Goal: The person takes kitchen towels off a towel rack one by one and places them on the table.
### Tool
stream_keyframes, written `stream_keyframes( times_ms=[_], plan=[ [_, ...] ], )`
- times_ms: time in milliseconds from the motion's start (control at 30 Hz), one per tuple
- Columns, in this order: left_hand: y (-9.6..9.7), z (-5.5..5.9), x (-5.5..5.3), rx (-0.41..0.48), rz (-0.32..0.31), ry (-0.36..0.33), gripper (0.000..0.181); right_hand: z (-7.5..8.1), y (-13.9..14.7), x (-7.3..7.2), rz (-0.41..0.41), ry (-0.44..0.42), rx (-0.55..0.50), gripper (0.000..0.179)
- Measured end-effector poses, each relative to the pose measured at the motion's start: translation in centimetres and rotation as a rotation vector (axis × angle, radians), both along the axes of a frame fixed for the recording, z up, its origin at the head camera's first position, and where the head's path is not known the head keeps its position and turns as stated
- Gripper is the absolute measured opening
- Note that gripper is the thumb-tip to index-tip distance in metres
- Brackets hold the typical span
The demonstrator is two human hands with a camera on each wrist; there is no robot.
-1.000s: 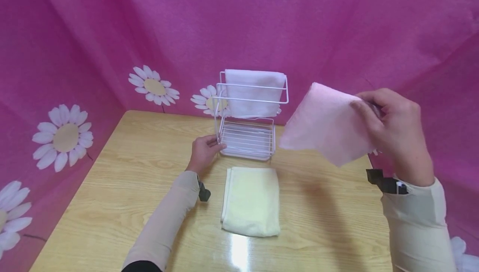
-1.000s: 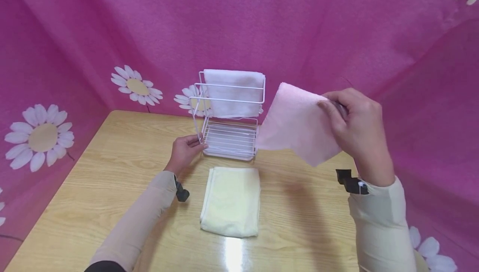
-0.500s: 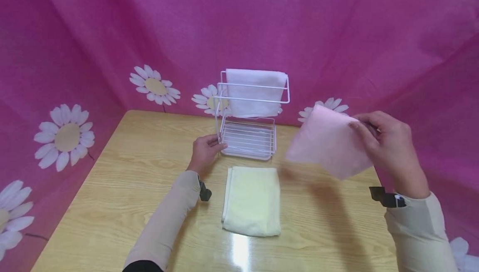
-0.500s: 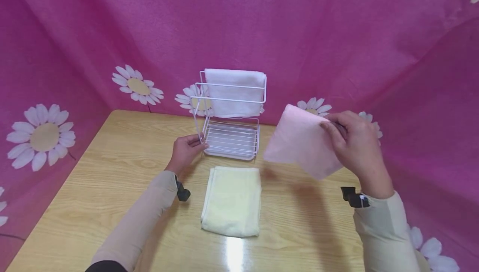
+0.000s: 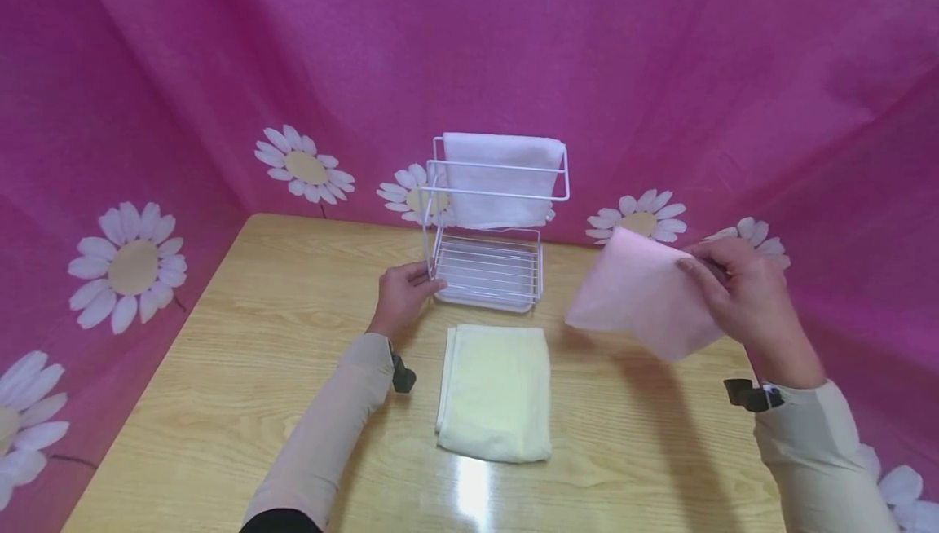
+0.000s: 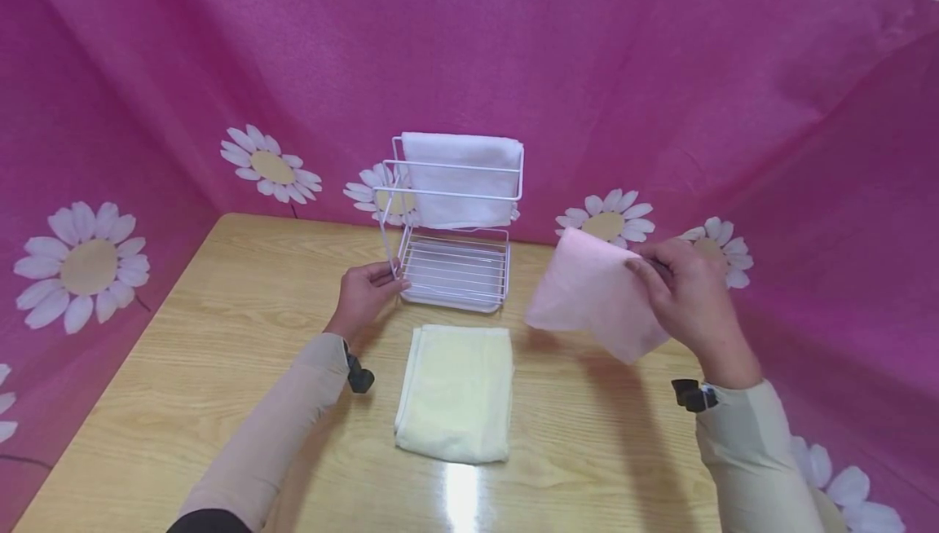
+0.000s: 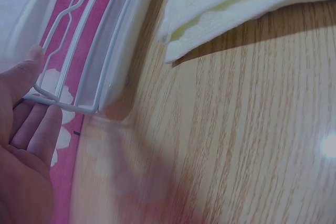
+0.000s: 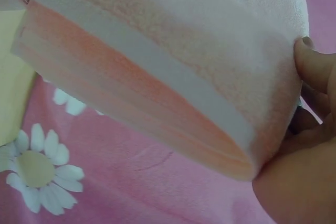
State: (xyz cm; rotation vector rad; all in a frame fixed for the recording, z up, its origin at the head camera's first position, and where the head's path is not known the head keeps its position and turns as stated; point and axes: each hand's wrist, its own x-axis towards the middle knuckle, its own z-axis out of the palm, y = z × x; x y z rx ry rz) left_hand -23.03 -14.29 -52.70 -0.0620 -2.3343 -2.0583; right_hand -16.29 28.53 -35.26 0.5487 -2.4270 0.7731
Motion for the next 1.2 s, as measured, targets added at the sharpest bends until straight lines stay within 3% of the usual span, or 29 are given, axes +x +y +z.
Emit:
stream_keyframes(
  times_ms=[167,367,400,1200],
  plan=[
    [0.1,0.4,0.2,0.012,-0.005,0.013,0.039,-1.2,0.2,-0.7,0.049,0.006,0.027,0.016],
    [0.1,0.3,0.2,0.014,-0.002,0.017,0.039,-2.7,-0.1,-1.0,0.011,-0.078,0.079,0.015],
    [0.1,-0.2,0.0,0.014,-0.002,0.019,0.040,-2.9,-0.1,-1.1,0.006,-0.089,0.086,0.015],
    [0.0,-0.2,0.0,0.025,-0.002,0.027,0.039,-6.0,-1.6,-3.2,0.070,-0.136,0.156,0.005]
  ],
)
